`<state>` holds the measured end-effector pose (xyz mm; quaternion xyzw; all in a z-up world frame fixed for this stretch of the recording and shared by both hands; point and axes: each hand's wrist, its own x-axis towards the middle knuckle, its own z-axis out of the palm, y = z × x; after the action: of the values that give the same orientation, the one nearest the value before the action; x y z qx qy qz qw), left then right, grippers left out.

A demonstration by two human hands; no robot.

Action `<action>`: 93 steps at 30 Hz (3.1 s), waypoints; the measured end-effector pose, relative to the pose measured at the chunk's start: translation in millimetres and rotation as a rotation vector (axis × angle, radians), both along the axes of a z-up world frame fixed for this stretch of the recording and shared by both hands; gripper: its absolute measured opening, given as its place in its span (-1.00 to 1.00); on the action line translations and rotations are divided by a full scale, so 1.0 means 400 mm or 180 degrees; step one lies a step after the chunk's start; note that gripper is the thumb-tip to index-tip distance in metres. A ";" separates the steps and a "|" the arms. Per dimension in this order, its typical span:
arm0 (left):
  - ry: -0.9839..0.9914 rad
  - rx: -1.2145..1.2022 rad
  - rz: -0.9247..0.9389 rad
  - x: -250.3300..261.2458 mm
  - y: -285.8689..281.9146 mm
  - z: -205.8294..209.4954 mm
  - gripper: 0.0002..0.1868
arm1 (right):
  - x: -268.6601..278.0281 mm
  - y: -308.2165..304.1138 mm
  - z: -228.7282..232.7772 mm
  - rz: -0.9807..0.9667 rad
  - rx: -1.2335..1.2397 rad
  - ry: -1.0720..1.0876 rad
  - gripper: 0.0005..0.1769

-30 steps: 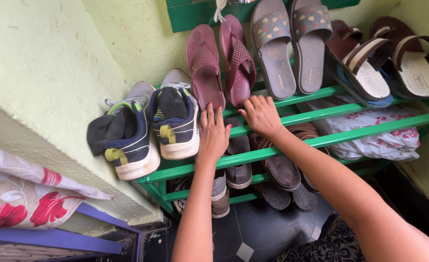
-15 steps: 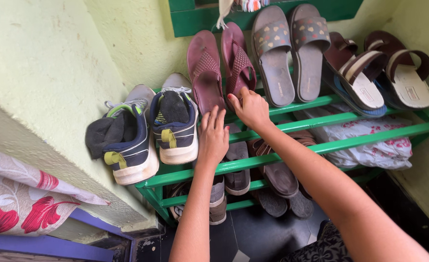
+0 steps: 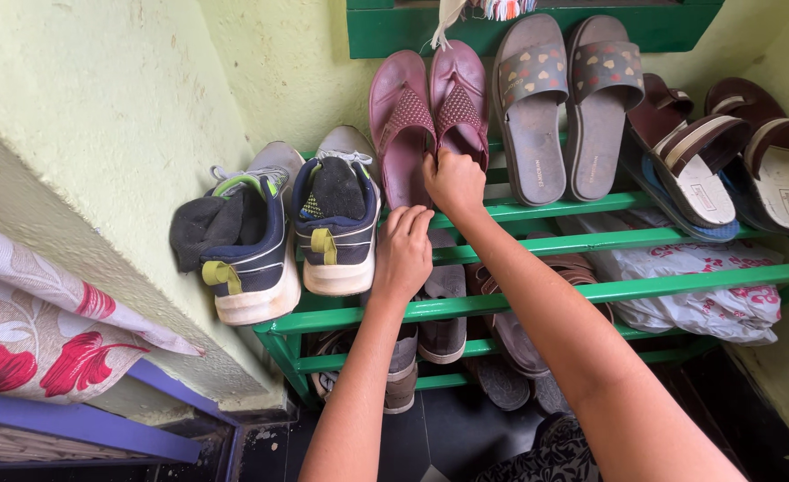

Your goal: The person removes various shoes and slippers from a green metal shoe rack and places them on the floor. Then, using a cloth and water from a bucket, the person wipes down the metal bars of the rack to clean it.

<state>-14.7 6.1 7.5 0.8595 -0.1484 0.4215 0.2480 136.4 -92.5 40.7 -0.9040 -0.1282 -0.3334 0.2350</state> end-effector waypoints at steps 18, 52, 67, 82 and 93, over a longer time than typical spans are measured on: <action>-0.0492 -0.0173 0.0091 -0.019 0.004 0.029 -0.67 | -0.075 -0.101 0.018 0.0537 -0.0062 -0.0686 -0.68; 0.1022 0.0988 0.0497 -0.061 -0.449 -0.034 -0.36 | -0.836 -1.389 -0.065 0.1025 -0.3037 -0.0201 -0.74; 0.1194 0.1088 0.0318 -0.062 -0.446 -0.043 -0.37 | -0.836 -1.494 -0.745 -0.0549 -0.1674 0.1938 -0.70; 0.1852 0.1061 -0.0258 -0.012 -0.425 -0.033 -0.32 | -0.521 -1.273 -0.288 0.0223 -0.1942 -0.0171 -0.66; 0.1214 0.0673 0.0278 0.070 -0.362 -0.006 -0.12 | -0.173 -0.653 0.118 0.0380 -0.1503 -0.1144 -0.70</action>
<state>13.3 -138.9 5.2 0.9505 -0.1048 0.2438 0.1616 67.4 -353.8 87.7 -0.8510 -0.2945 -0.4346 0.0110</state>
